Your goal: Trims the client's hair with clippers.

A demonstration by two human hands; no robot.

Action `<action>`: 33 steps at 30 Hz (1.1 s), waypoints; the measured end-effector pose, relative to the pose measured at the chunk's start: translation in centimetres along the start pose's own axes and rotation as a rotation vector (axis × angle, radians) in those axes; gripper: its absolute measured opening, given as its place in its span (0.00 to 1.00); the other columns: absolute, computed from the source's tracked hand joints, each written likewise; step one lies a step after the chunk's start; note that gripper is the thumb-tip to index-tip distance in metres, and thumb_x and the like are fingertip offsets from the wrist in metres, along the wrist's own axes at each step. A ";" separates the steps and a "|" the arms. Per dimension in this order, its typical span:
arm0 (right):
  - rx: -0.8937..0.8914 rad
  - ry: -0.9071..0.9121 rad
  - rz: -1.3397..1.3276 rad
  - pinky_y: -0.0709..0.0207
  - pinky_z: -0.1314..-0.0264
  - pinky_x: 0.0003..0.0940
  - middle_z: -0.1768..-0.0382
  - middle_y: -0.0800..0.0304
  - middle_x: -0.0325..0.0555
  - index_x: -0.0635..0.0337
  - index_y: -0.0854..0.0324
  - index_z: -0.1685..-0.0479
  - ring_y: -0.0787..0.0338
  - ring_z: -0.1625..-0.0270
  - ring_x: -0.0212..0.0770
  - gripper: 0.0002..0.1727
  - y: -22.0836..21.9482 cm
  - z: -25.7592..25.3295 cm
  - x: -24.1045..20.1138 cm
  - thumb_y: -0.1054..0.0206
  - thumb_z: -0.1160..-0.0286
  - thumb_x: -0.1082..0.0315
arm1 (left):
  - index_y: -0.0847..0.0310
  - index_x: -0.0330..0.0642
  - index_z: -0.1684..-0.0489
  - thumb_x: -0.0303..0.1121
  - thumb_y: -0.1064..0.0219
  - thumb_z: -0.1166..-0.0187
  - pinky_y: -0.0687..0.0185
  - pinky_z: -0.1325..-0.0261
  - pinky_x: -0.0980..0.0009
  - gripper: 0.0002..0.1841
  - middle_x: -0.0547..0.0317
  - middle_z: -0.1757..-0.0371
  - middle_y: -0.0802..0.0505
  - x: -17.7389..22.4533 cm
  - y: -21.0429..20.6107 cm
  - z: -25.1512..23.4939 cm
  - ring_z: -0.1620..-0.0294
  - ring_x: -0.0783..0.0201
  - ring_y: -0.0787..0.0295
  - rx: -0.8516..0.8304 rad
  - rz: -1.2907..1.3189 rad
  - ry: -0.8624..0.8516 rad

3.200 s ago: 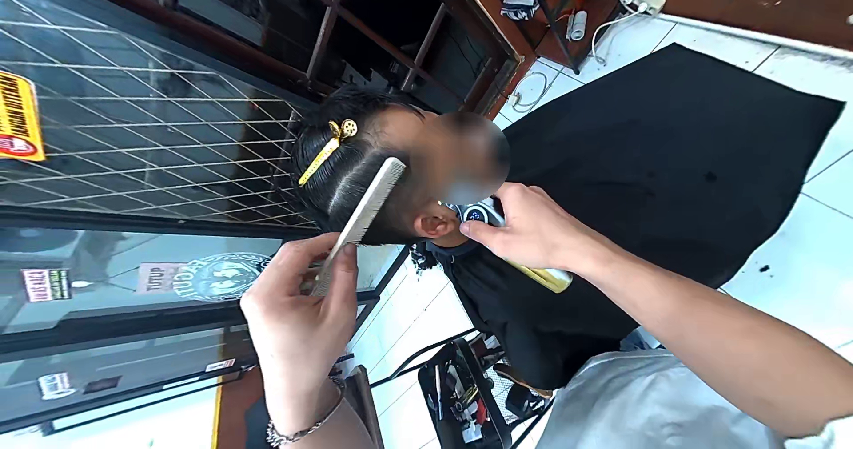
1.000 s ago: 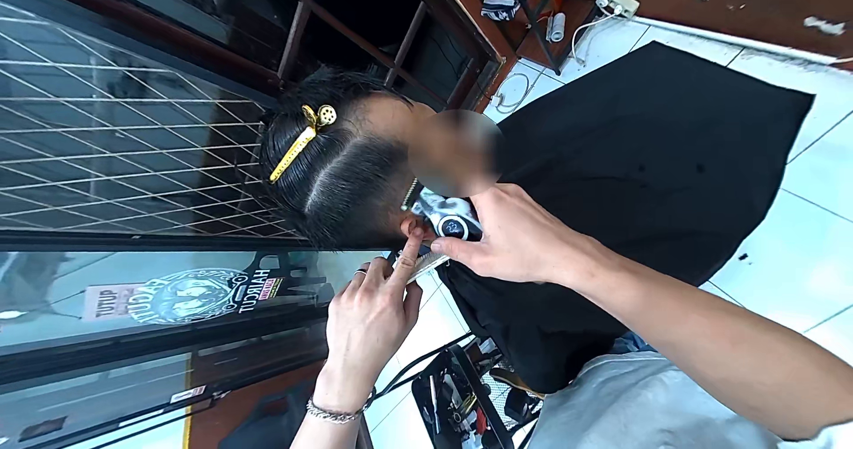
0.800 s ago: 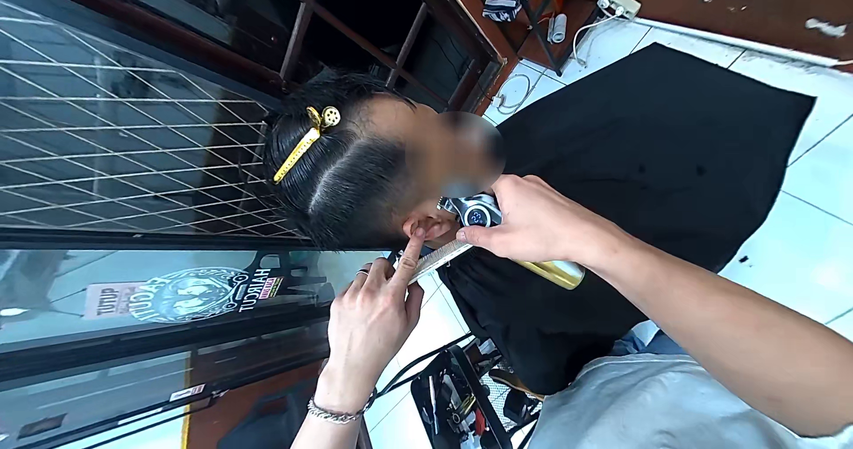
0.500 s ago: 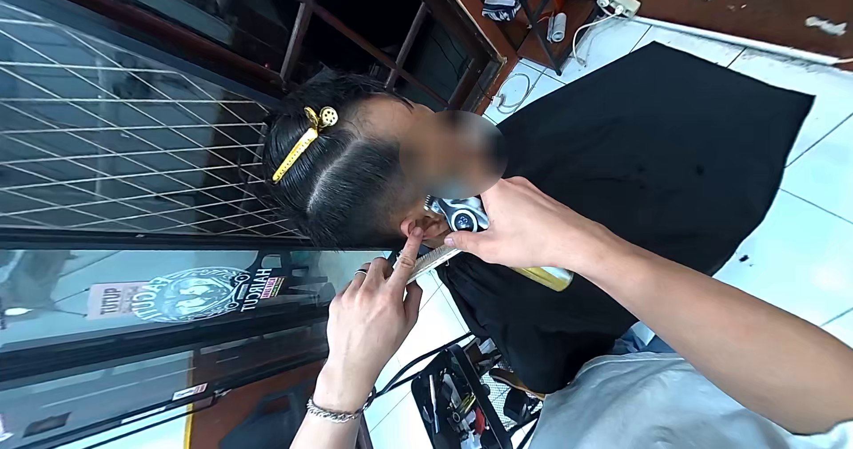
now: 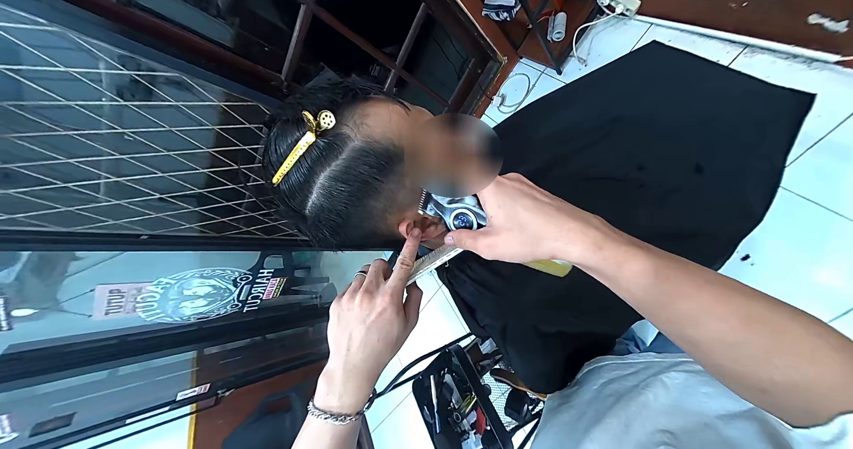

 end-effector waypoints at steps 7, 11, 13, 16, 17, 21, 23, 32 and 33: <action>0.141 0.253 -0.186 0.15 0.56 0.37 0.63 0.10 0.42 0.58 0.19 0.42 0.10 0.60 0.35 0.26 -0.5 1.3 0.7 0.21 0.30 0.50 | 0.25 0.33 0.37 0.43 0.49 0.22 0.24 0.79 0.64 0.24 0.59 0.74 0.17 0.4 2.3 0.8 0.80 0.65 0.22 -0.198 0.518 0.048; 0.436 0.189 -0.485 0.12 0.57 0.35 0.59 0.09 0.42 0.61 0.18 0.40 0.09 0.61 0.32 0.24 2.2 2.8 5.3 0.25 0.29 0.55 | 0.29 0.39 0.45 0.41 0.48 0.10 0.17 0.77 0.78 0.13 0.67 0.69 0.12 -1.5 5.4 0.9 0.77 0.79 0.18 -0.016 0.866 0.205; 0.515 0.161 -0.623 0.09 0.65 0.28 0.59 0.09 0.38 0.61 0.19 0.38 0.08 0.65 0.28 0.21 3.1 3.7 6.5 0.27 0.26 0.59 | 0.23 0.32 0.46 0.36 0.42 0.13 0.09 0.68 0.77 0.14 0.59 0.61 0.09 -2.1 6.7 -0.5 0.68 0.76 0.10 0.148 0.721 0.221; 0.561 0.133 -0.747 0.08 0.68 0.28 0.60 0.09 0.38 0.61 0.19 0.41 0.07 0.67 0.29 0.19 2.8 4.3 7.1 0.27 0.26 0.61 | 0.13 0.32 0.53 0.37 0.40 0.15 0.14 0.62 0.73 0.15 0.49 0.62 0.08 -2.2 6.4 -2.4 0.64 0.68 0.11 0.211 0.391 0.212; 0.571 0.126 -0.758 0.08 0.68 0.29 0.61 0.09 0.38 0.61 0.19 0.40 0.07 0.67 0.30 0.20 2.5 4.2 7.2 0.27 0.26 0.61 | 0.12 0.33 0.54 0.37 0.40 0.16 0.15 0.60 0.69 0.15 0.46 0.62 0.08 -1.9 6.2 -2.6 0.64 0.63 0.11 0.194 0.329 0.191; 0.427 0.024 -0.566 0.11 0.68 0.36 0.65 0.10 0.42 0.60 0.19 0.43 0.10 0.70 0.34 0.24 0.7 3.5 6.7 0.24 0.30 0.53 | 0.09 0.38 0.55 0.37 0.40 0.17 0.17 0.63 0.70 0.15 0.48 0.61 0.07 -0.6 6.0 -2.6 0.64 0.62 0.11 0.122 0.269 0.150; 0.256 -0.046 -0.386 0.16 0.68 0.41 0.70 0.13 0.43 0.60 0.18 0.47 0.12 0.70 0.38 0.26 -0.1 2.9 4.9 0.21 0.32 0.48 | 0.10 0.37 0.54 0.37 0.40 0.17 0.16 0.61 0.75 0.14 0.50 0.60 0.07 -0.7 7.0 -2.1 0.61 0.68 0.11 0.136 0.327 0.166; 0.074 -0.073 -0.149 0.19 0.71 0.37 0.76 0.16 0.39 0.59 0.20 0.54 0.13 0.72 0.36 0.28 -0.1 0.5 0.8 0.25 0.29 0.40 | 0.12 0.30 0.57 0.34 0.35 0.18 0.18 0.57 0.86 0.13 0.53 0.61 0.08 -2.6 7.2 0.1 0.59 0.80 0.13 0.332 0.514 0.273; 0.086 -0.052 -0.159 0.18 0.69 0.37 0.74 0.16 0.40 0.58 0.21 0.51 0.12 0.70 0.36 0.28 -0.3 0.6 0.7 0.25 0.29 0.41 | 0.12 0.30 0.57 0.34 0.35 0.17 0.19 0.56 0.86 0.13 0.52 0.61 0.08 -2.7 7.2 0.0 0.58 0.79 0.13 0.359 0.503 0.268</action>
Point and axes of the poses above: each hand's wrist, its own z-axis away from the middle knuckle, its own y-axis out of the back of the hand, x = y × z, the point moved 2 cm from there along -z, towards the middle knuckle
